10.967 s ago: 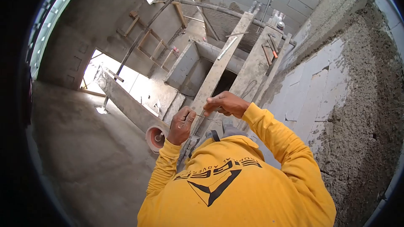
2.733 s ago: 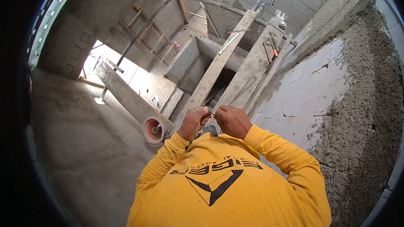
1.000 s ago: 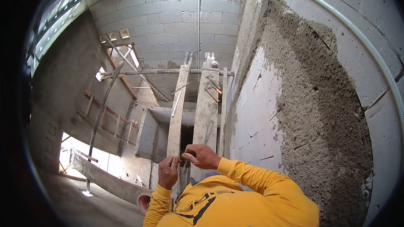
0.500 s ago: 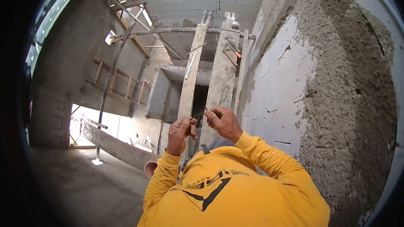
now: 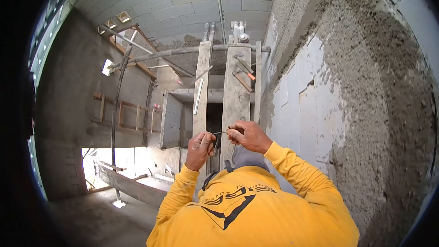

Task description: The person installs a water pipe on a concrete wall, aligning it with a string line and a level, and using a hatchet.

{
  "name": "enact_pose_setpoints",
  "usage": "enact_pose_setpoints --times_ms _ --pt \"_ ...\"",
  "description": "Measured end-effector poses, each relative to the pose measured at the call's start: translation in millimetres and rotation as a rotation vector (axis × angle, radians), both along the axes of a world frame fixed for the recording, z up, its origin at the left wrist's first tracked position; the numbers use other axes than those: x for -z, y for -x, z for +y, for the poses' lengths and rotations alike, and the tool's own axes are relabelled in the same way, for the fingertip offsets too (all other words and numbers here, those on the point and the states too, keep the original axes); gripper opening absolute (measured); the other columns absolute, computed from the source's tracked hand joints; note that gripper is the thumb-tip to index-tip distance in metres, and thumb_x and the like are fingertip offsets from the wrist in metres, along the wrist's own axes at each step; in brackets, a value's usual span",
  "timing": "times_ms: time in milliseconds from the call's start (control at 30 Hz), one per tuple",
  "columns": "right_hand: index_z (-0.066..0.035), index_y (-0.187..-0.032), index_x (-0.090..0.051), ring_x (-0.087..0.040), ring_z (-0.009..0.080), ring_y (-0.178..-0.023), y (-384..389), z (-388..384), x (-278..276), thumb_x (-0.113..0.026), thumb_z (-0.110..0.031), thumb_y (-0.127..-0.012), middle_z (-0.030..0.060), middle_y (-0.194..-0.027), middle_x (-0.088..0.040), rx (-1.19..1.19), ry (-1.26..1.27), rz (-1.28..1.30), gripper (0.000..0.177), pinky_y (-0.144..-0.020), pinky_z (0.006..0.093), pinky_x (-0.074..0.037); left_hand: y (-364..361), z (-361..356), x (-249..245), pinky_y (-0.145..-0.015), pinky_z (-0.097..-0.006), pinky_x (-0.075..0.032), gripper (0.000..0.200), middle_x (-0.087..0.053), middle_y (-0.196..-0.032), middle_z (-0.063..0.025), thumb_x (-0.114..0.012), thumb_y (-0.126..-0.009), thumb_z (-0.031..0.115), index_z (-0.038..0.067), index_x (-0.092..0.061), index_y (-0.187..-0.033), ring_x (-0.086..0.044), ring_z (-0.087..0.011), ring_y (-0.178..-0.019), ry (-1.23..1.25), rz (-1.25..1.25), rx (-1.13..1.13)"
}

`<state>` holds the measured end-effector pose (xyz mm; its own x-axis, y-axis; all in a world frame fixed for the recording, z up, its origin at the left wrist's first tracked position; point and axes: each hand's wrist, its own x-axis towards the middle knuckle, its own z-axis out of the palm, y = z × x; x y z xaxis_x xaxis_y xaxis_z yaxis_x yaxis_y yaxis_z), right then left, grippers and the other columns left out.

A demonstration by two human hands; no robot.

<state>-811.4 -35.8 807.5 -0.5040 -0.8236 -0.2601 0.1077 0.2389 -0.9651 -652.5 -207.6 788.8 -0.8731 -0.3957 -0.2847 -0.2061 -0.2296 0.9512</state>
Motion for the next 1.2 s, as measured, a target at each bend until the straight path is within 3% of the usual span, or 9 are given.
enact_pose_setpoints --times_ms 100,267,300,367,467,600,733,1000,1200 --pt "0.003 -0.094 -0.063 -0.066 0.0119 -0.068 27 -10 -12 -0.062 -0.014 -0.102 0.0062 -0.079 -0.068 0.095 -0.040 -0.027 0.019 -0.061 0.0276 -0.055 39 6 -8 -0.051 -0.0248 -0.041 0.028 -0.052 -0.064 0.0007 -0.057 -0.107 0.024 0.000 -0.065 -0.095 -0.047 -0.0049 -0.055 0.295 0.084 -0.090" --pt "0.004 -0.091 -0.062 -0.066 0.0129 -0.064 56 -15 -24 -0.061 -0.016 -0.102 0.0088 -0.079 -0.069 0.206 -0.026 -0.152 0.023 -0.057 0.0275 -0.055 87 -2 -5 -0.062 -0.0401 -0.052 0.010 -0.067 -0.088 -0.0170 -0.058 -0.098 0.006 0.002 -0.067 -0.095 -0.066 -0.0382 -0.074 0.770 0.204 -0.116" --pt "0.004 -0.091 -0.062 -0.067 0.0130 -0.065 62 -15 -26 -0.061 -0.017 -0.103 0.0092 -0.080 -0.069 0.228 -0.019 -0.191 0.023 -0.058 0.0274 -0.056 101 -3 -9 -0.062 -0.0394 -0.052 0.011 -0.067 -0.084 -0.0167 -0.058 -0.099 0.007 0.002 -0.067 -0.094 -0.066 -0.0374 -0.073 0.873 0.289 -0.148" --pt "0.004 -0.093 -0.062 -0.067 0.0130 -0.066 78 -14 -25 -0.061 -0.018 -0.103 0.0092 -0.080 -0.069 0.292 0.003 -0.205 0.024 -0.058 0.0276 -0.056 122 -8 0 -0.057 -0.0290 -0.048 0.023 -0.064 -0.076 -0.0068 -0.055 -0.106 0.018 0.001 -0.066 -0.095 -0.061 -0.0108 -0.063 0.955 0.370 -0.146" --pt "0.004 -0.096 -0.063 -0.067 0.0130 -0.067 105 -15 -17 -0.062 -0.018 -0.103 0.0092 -0.081 -0.069 0.346 0.011 -0.204 0.023 -0.061 0.0278 -0.057 152 -14 -1 -0.060 -0.0335 -0.051 0.020 -0.066 -0.075 -0.0113 -0.057 -0.103 0.015 0.000 -0.068 -0.096 -0.067 -0.0219 -0.066 0.442 0.125 -0.008" --pt "0.004 -0.098 -0.064 -0.066 0.0111 -0.069 152 -16 -14 -0.062 -0.018 -0.103 0.0075 -0.083 -0.070 0.321 -0.062 -0.098 0.023 -0.063 0.0263 -0.056 191 -47 7 -0.068 -0.0262 -0.051 0.029 -0.067 -0.081 -0.0043 -0.054 -0.108 0.025 -0.001 -0.068 -0.105 -0.062 -0.0100 -0.072 0.144 0.070 0.342" --pt "0.003 -0.100 -0.067 -0.066 0.0111 -0.070 208 -29 4 -0.064 -0.021 -0.102 0.0068 -0.083 -0.071 0.251 -0.164 -0.072 0.024 -0.066 0.0279 -0.055 240 -72 36 -0.076 -0.0275 -0.053 0.027 -0.070 -0.085 -0.0053 -0.054 -0.108 0.022 -0.002 -0.068 -0.106 -0.065 -0.0114 -0.078 0.125 0.032 0.437" --pt "0.000 -0.104 -0.070 -0.071 0.0176 -0.067 369 -43 102 -0.069 -0.022 -0.096 0.0115 -0.087 -0.074 0.357 -0.471 0.209 0.024 -0.067 0.0334 -0.056 356 -164 129 -0.077 -0.0309 -0.055 0.024 -0.076 -0.094 -0.0126 -0.060 -0.102 0.018 -0.002 -0.072 -0.108 -0.072 -0.0194 -0.083 0.263 -0.096 0.206" --pt "0.001 -0.103 -0.068 -0.068 0.0145 -0.067 464 -63 167 -0.065 -0.016 -0.099 0.0069 -0.088 -0.071 0.439 -0.652 -0.007 0.018 -0.062 0.0304 -0.055 406 -215 212 -0.084 -0.0334 -0.054 0.025 -0.076 -0.097 -0.0156 -0.065 -0.099 0.020 0.000 -0.073 -0.111 -0.073 -0.0280 -0.091 0.365 -0.235 0.148"
